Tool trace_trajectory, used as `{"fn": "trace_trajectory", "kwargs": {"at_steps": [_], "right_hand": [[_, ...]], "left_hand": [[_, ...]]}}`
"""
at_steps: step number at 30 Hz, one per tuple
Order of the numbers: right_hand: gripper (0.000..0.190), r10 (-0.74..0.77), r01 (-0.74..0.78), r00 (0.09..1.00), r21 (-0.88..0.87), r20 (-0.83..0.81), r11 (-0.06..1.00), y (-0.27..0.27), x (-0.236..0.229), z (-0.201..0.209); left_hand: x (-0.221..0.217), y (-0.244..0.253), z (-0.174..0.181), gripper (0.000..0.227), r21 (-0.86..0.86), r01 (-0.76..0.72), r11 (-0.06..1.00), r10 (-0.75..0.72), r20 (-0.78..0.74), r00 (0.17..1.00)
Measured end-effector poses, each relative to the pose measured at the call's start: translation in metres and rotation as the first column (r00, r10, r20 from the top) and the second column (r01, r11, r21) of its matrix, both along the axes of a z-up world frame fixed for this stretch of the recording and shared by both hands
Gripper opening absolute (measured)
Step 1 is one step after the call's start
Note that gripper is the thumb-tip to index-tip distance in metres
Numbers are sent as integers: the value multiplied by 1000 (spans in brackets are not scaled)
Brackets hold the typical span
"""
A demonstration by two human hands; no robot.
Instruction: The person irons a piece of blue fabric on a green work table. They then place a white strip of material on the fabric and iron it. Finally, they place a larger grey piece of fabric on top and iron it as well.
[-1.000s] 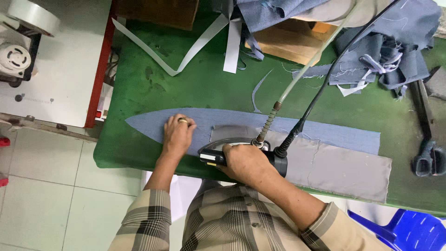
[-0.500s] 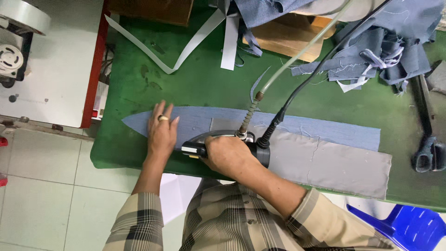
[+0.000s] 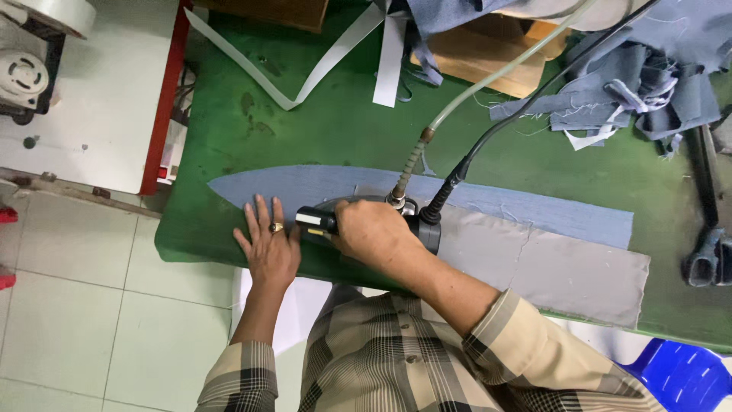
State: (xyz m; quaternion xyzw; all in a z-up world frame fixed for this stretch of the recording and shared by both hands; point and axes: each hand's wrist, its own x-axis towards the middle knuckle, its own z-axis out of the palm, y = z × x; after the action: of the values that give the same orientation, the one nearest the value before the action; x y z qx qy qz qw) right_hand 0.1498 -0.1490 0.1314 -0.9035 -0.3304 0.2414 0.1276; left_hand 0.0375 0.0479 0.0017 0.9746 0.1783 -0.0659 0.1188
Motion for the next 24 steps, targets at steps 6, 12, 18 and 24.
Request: {"fn": "trace_trajectory", "kwargs": {"at_steps": [6, 12, 18, 24], "right_hand": [[33, -20, 21, 1000, 16, -23, 1000, 4, 4, 16], [37, -40, 39, 999, 14, 17, 999, 0, -3, 4], [39, -16, 16, 1000, 20, 3, 1000, -8, -9, 11], [44, -19, 19, 1000, -8, -5, 1000, -13, -17, 16]], "left_hand": [[2, -1, 7, 68, -68, -4, 998, 5, 16, 1000], [-1, -1, 3, 67, -54, 5, 999, -3, 45, 999], [-3, 1, 1, 66, -28, 35, 999, -33, 82, 996], [-3, 0, -4, 68, -24, 37, 999, -35, 93, 995]]}}
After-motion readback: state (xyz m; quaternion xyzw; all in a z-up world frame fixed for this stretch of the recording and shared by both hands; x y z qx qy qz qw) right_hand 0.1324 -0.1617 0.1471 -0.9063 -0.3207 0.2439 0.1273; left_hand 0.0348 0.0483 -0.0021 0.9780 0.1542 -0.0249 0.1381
